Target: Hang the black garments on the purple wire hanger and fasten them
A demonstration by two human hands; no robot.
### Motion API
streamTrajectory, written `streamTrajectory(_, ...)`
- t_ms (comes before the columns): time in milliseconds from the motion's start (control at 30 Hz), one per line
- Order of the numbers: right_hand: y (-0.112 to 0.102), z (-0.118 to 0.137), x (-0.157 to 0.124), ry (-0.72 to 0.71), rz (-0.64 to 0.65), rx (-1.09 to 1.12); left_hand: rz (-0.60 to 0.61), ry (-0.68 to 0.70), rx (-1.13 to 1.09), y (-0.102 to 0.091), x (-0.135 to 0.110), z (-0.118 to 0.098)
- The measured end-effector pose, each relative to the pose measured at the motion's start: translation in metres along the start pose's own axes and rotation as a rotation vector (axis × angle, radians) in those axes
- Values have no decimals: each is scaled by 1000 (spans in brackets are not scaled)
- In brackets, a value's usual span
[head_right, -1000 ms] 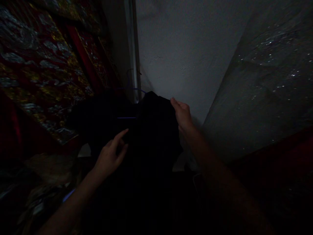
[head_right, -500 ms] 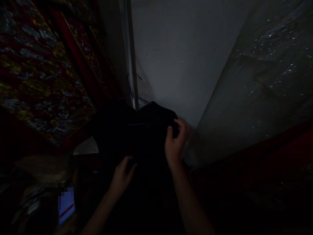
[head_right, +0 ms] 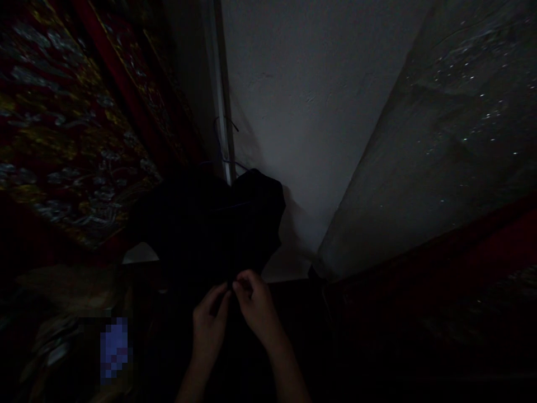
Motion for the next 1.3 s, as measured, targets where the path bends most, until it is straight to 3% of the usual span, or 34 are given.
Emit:
streamTrajectory(133,-1,7,-12,23,23,-58,-17,44,-3,1,-3,-4)
streamTrajectory(233,0,11,-16,45,139,-80,-18,50,5,2,-4,0)
streamTrajectory(333,1,12,-11,110,217,34,-8,35,18,3,-4,1)
streamTrajectory(433,2,8,-5,152,189,80,24,35,14,3,-3,-3)
streamTrajectory(600,3,6,-6,75,41,15,57,5,-17,-1,-1,-6)
streamTrajectory(767,3,11,-10,115,127,125,41,14,-9,-4,1,-2)
streamTrajectory(933,2,14,-7,278,207,258,23,-47,-51,0,-2,0)
streamTrajectory(1100,-9,45,35,273,133,314,54,-51,-39,6,-3,0)
streamTrajectory(1300,-25,131,134,-5,0,403,69,-5,105,10,8,9)
Point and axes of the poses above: each hand's wrist, its own x-axis towards the middle knuckle, its own y-axis out of the palm, z = x × y, the point moved 1 cm from there along x, towards the middle knuckle, and after that the axes turned 3 degrees about -y, right-handed, at the moved point
